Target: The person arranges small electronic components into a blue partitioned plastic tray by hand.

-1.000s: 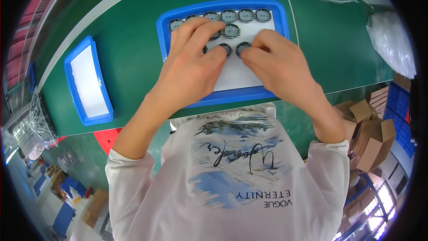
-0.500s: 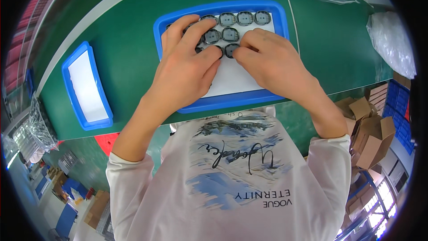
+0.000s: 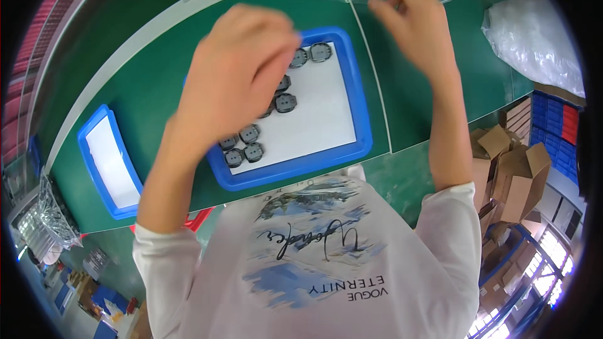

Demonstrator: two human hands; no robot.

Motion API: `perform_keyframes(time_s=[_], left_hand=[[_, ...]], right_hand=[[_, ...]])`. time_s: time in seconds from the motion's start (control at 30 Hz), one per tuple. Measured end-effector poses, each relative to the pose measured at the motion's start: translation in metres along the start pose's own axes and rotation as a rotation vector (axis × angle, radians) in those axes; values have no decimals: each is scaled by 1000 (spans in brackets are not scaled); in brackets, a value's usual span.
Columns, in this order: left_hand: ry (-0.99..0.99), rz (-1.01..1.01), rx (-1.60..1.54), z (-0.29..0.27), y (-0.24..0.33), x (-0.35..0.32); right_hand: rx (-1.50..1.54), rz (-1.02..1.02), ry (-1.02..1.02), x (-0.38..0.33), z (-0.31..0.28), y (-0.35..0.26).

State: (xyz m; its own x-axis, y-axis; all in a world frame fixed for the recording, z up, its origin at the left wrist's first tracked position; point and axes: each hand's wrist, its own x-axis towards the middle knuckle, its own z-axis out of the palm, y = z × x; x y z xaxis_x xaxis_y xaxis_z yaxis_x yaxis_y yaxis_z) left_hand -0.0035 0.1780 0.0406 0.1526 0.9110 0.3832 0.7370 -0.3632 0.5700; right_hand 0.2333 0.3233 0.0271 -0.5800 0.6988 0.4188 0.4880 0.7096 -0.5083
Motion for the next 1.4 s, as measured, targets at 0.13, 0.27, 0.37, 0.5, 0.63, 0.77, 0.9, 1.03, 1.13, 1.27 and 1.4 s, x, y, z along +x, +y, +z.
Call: perform_keyframes(time_s=[0.13, 0.27, 0.37, 0.5, 0.63, 0.77, 0.9, 1.03, 1.13, 1.27, 1.4], left_hand=[[40, 12, 308, 52, -42, 102], [97, 17, 527, 81, -64, 149], [95, 104, 390, 83, -69, 153], [14, 124, 573, 83, -79, 154], [86, 47, 618, 85, -74, 154], [58, -40, 558, 83, -72, 157], [108, -21, 376, 32, -25, 110], [154, 75, 78, 4, 19, -1], [110, 91, -11, 8, 38, -76], [42, 52, 121, 22, 38, -104], [37, -19, 132, 22, 40, -104]], right_hand=[[-222, 123, -18, 31, 25, 39], [-214, 75, -80, 24, 34, 50], [-78, 18, -16, -1, 19, 48], [17, 51, -26, -32, 0, 28], [49, 35, -34, -59, -1, 14], [7, 12, -77, -70, -3, -7], [57, -7, -95, -81, -18, -32], [205, -87, -197, -89, -16, -64], [228, -217, -319, -87, -2, -81], [178, -306, -388, -88, 20, -86], [126, -380, -417, -87, 29, -88]])
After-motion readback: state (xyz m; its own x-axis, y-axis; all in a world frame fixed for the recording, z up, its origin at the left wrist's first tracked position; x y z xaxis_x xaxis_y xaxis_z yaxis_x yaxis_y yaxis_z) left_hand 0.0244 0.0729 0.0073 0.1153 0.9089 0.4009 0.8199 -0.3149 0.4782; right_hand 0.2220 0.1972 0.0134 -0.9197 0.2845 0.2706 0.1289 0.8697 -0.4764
